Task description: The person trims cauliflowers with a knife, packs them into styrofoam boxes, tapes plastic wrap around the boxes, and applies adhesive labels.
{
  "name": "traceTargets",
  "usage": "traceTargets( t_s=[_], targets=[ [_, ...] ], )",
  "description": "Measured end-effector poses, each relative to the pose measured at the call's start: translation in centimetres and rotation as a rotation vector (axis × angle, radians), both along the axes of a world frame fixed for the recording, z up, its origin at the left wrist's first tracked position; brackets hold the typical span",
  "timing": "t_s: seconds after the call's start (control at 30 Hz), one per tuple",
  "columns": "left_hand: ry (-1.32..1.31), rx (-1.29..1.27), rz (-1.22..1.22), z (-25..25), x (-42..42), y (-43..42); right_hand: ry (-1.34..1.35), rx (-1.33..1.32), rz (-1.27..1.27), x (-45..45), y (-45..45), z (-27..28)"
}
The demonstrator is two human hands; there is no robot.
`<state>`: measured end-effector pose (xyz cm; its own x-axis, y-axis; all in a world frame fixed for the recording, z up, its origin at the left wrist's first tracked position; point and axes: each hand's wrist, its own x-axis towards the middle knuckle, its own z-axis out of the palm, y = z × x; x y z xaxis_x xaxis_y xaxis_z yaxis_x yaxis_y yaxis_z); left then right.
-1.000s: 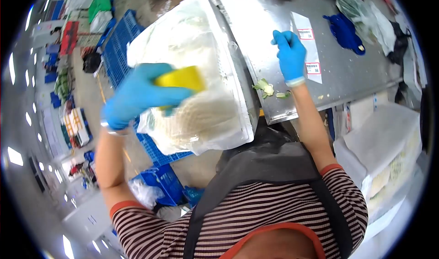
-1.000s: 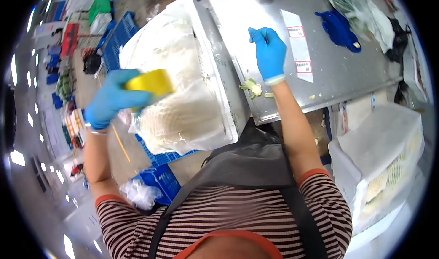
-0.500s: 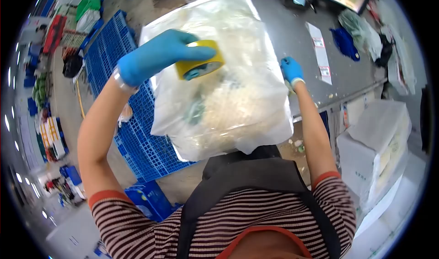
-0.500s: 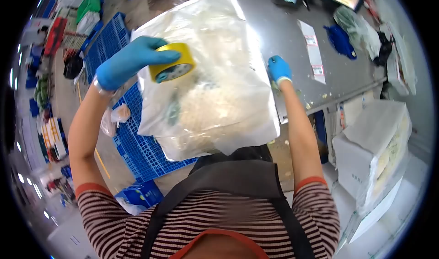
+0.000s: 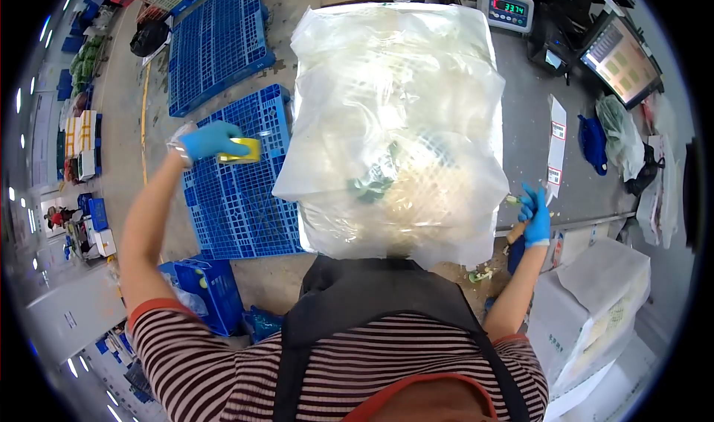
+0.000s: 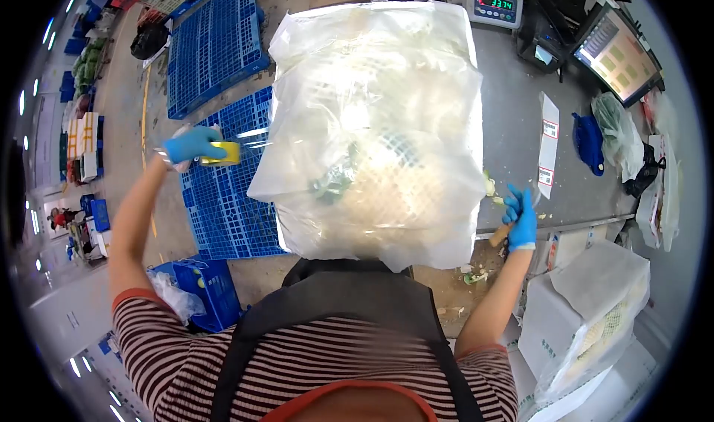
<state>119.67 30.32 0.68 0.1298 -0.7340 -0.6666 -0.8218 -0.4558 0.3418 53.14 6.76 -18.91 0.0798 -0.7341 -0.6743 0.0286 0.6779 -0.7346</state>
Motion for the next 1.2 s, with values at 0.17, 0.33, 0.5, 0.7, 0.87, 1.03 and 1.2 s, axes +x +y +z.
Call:
traceTargets(
  t_s=[0.17, 0.33, 0.5, 0.7, 0.87, 1.03, 1.2],
  targets=[
    [0.092, -0.126, 0.022, -22.0, 2.1, -0.2, -0.094, -0.046, -0.1, 1.7, 4.8, 7.5],
    [0.372, -0.392, -0.124, -32.2, 1.8, -0.4, 0.095, -0.279, -0.301, 6.5, 10.5, 14.5],
    [0.905, 0.025, 0.133, -28.9, 3.3, 1.4, 0.052, -0.419, -0.136, 29.5, 19.1, 22.8],
    [0.885, -0.104, -0.099, -29.9, 6.5, 2.6, -0.125, -0.178, 0.559, 52.5, 27.6, 11.1],
    [0.558, -0.187, 0.043, -34.5, 3.8, -0.1, 0.616, -0.57, 0.471, 57.7, 24.1, -5.3],
    [0.61, -0.297, 0.056, -38.3, 2.5, -0.4, 0.633, -0.222, 0.446, 58.8, 22.1, -8.3],
    [0.496, -0.246, -0.036, -36.6, 3.0, -0.1, 0.728, -0.323, 0.589, 57.8, 21.7, -12.4]
  ],
)
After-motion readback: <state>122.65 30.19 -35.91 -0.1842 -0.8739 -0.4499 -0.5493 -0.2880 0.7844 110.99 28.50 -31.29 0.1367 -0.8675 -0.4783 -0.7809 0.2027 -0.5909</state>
